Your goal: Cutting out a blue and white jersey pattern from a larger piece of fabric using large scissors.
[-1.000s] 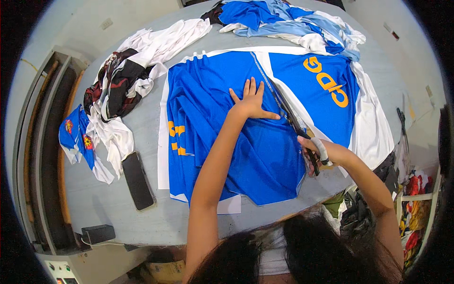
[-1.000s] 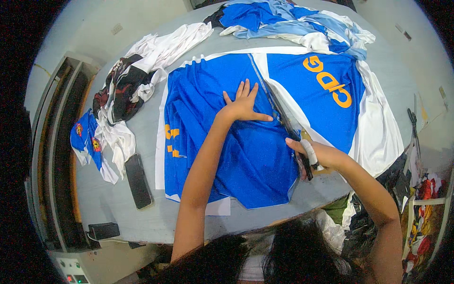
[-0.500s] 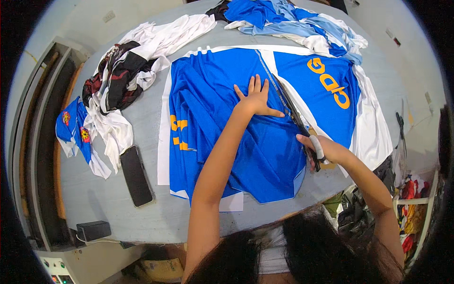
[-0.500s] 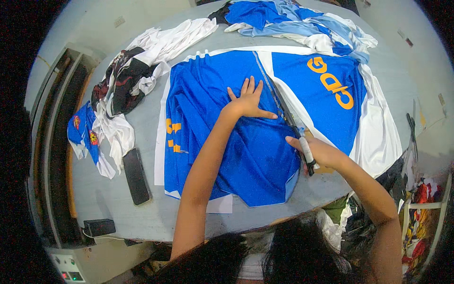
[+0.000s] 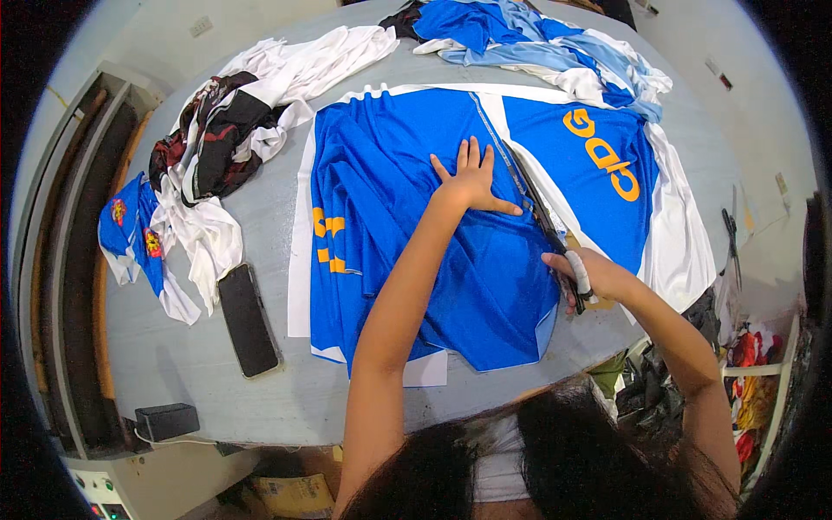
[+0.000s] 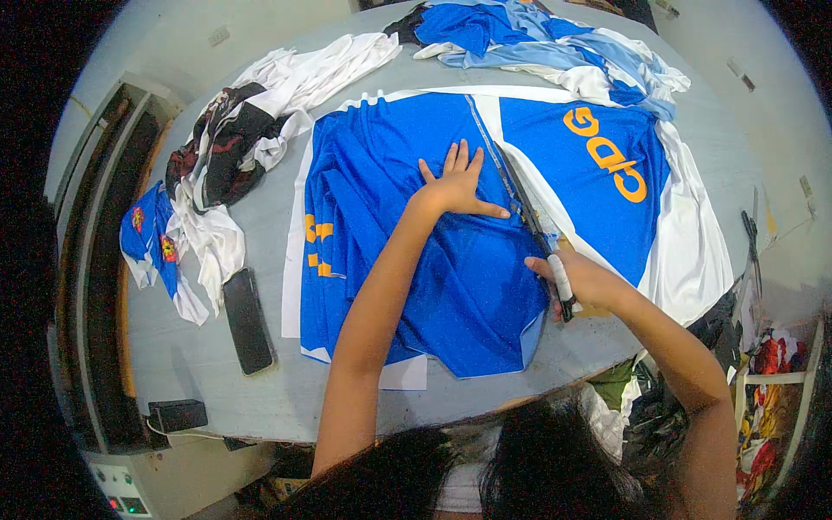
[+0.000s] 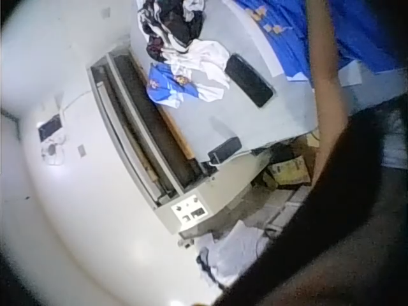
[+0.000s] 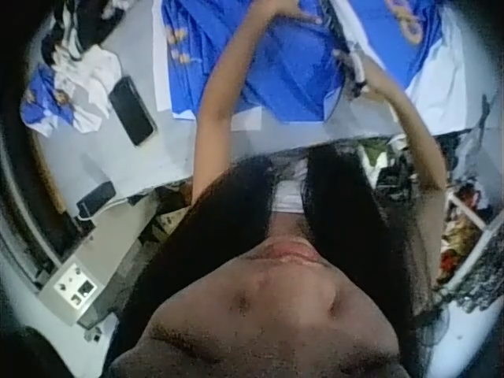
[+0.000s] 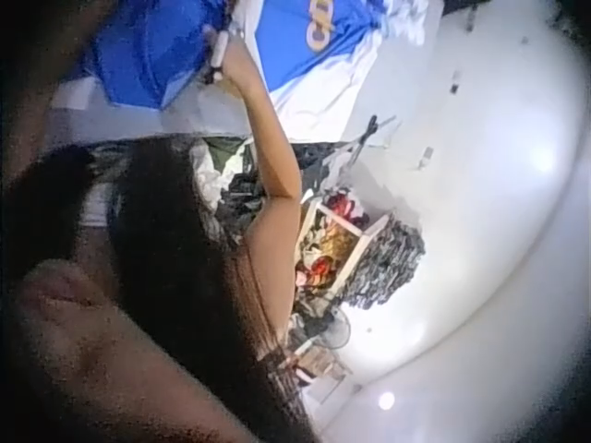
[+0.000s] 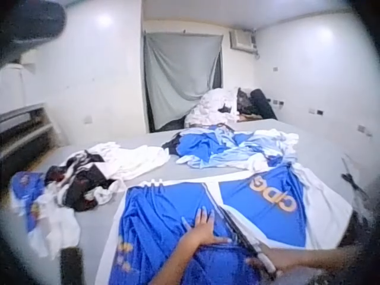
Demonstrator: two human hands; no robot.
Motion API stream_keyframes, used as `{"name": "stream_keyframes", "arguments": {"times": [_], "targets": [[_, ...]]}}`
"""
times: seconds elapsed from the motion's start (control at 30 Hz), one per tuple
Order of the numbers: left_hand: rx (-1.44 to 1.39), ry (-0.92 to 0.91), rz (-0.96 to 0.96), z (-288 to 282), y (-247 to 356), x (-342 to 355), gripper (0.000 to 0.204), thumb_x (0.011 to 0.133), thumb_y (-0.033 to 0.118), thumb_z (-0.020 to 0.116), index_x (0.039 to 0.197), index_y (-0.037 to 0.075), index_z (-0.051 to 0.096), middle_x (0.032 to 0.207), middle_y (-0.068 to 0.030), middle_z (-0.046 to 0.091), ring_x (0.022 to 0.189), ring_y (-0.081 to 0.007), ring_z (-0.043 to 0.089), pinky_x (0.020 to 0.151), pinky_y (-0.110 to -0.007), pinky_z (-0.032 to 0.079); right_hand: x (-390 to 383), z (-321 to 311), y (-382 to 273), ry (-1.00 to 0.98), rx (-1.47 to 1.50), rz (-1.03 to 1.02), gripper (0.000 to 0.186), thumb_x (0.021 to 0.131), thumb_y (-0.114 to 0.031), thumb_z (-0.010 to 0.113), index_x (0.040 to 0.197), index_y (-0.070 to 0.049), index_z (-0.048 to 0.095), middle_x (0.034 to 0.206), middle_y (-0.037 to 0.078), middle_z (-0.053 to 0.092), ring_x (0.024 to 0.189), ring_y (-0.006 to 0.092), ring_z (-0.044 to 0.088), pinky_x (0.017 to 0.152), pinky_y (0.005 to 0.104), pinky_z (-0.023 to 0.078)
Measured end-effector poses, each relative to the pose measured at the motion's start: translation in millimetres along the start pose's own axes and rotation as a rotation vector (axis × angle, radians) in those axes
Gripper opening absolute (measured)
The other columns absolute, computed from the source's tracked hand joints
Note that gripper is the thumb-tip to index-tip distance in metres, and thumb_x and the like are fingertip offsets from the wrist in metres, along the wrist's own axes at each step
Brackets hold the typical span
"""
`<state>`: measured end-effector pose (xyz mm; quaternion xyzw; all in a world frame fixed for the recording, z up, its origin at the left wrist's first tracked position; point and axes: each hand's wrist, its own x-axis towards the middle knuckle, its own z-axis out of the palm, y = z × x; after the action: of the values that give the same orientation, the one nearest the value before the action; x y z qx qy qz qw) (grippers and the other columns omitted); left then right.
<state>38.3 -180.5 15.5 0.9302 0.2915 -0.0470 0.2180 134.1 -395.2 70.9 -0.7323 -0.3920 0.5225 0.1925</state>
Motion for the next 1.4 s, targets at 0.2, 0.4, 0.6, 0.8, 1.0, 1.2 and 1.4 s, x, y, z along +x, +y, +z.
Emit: {"name": "stream_keyframes", "arguments": {"times": [0.2, 0.4, 0.6, 0.8, 1.0, 1.2, 1.4], "targets": [[0.025, 0.002, -0.026, 1.7, -2.4, -1.8, 0.137, 0.043, 0.077, 0.064, 0.139, 0.001, 0.002, 0.145, -0.0202, -0.005, 0.135, -0.0315, -0.007, 0.094, -0.069, -0.003, 14.1, -10.7, -10.5, -0.080, -0.039, 0.114, 0.054, 0.087, -0.052, 0.043, 0.076, -0.001, 0.054, 0.052, 0.010, 0.056, 0.043, 0.0192, 0.057, 0.041, 0.0306, 0.045], [0.034, 0.003, -0.028, 2.4, 0.3, -2.6, 0.138, 0.042, 0.077, 0.064, 0.138, -0.002, 0.003, 0.145, -0.0198, -0.005, 0.135, -0.0304, -0.006, 0.094, -0.069, -0.002, 24.6, -9.4, -14.5, -0.052, 0.132, 0.100, 0.053, 0.084, -0.053, 0.048, 0.065, -0.004, 0.049, 0.049, 0.008, 0.052, 0.040, 0.0156, 0.053, 0.040, 0.0291, 0.046], [0.028, 0.003, -0.015, 1.7, 0.0, -3.9, 0.138, 0.042, 0.076, 0.065, 0.138, -0.002, 0.003, 0.145, -0.0202, -0.004, 0.135, -0.0312, -0.006, 0.094, -0.069, -0.002, 29.2, -13.3, -18.4, -0.026, 0.238, 0.115, 0.050, 0.085, -0.050, 0.049, 0.069, -0.002, 0.050, 0.049, 0.009, 0.053, 0.040, 0.0178, 0.055, 0.040, 0.0308, 0.048], [0.021, 0.014, -0.015, 1.5, -0.5, -2.6, 0.139, 0.041, 0.075, 0.066, 0.138, -0.002, 0.003, 0.145, -0.0203, -0.004, 0.135, -0.0313, -0.005, 0.094, -0.070, -0.001, 33.9, -13.9, -16.9, -0.032, 0.168, 0.039, 0.050, 0.086, -0.048, 0.049, 0.067, -0.002, 0.050, 0.048, 0.009, 0.052, 0.041, 0.0195, 0.057, 0.042, 0.0331, 0.049], [0.002, 0.003, -0.014, 2.8, -1.3, -1.5, 0.141, 0.040, 0.076, 0.066, 0.138, -0.003, 0.002, 0.145, -0.0198, -0.005, 0.135, -0.0308, -0.006, 0.092, -0.071, -0.006, 38.2, -12.0, -11.4, -0.005, 0.100, -0.006, 0.048, 0.087, -0.046, 0.048, 0.066, -0.002, 0.050, 0.048, 0.008, 0.052, 0.040, 0.0198, 0.056, 0.041, 0.0330, 0.048], [0.002, 0.006, -0.013, 3.5, -3.9, -0.2, 0.141, 0.040, 0.076, 0.066, 0.138, -0.003, 0.002, 0.145, -0.0201, -0.005, 0.135, -0.0309, -0.006, 0.092, -0.071, -0.006, 41.5, -17.1, -23.4, -0.061, 0.110, 0.022, 0.048, 0.086, -0.046, 0.050, 0.073, 0.000, 0.050, 0.048, 0.007, 0.052, 0.039, 0.0179, 0.055, 0.041, 0.0315, 0.048], [0.024, -0.017, -0.021, 1.1, -0.9, -1.7, 0.138, 0.042, 0.074, 0.067, 0.138, -0.002, 0.003, 0.145, -0.0197, -0.005, 0.135, -0.0309, -0.006, 0.093, -0.071, -0.003, 57.8, -26.8, -37.3, -0.026, 0.091, 0.196, 0.060, 0.081, -0.051, 0.054, 0.105, 0.003, 0.045, 0.060, 0.008, 0.050, 0.040, 0.0159, 0.053, 0.038, 0.0309, 0.049]]}}
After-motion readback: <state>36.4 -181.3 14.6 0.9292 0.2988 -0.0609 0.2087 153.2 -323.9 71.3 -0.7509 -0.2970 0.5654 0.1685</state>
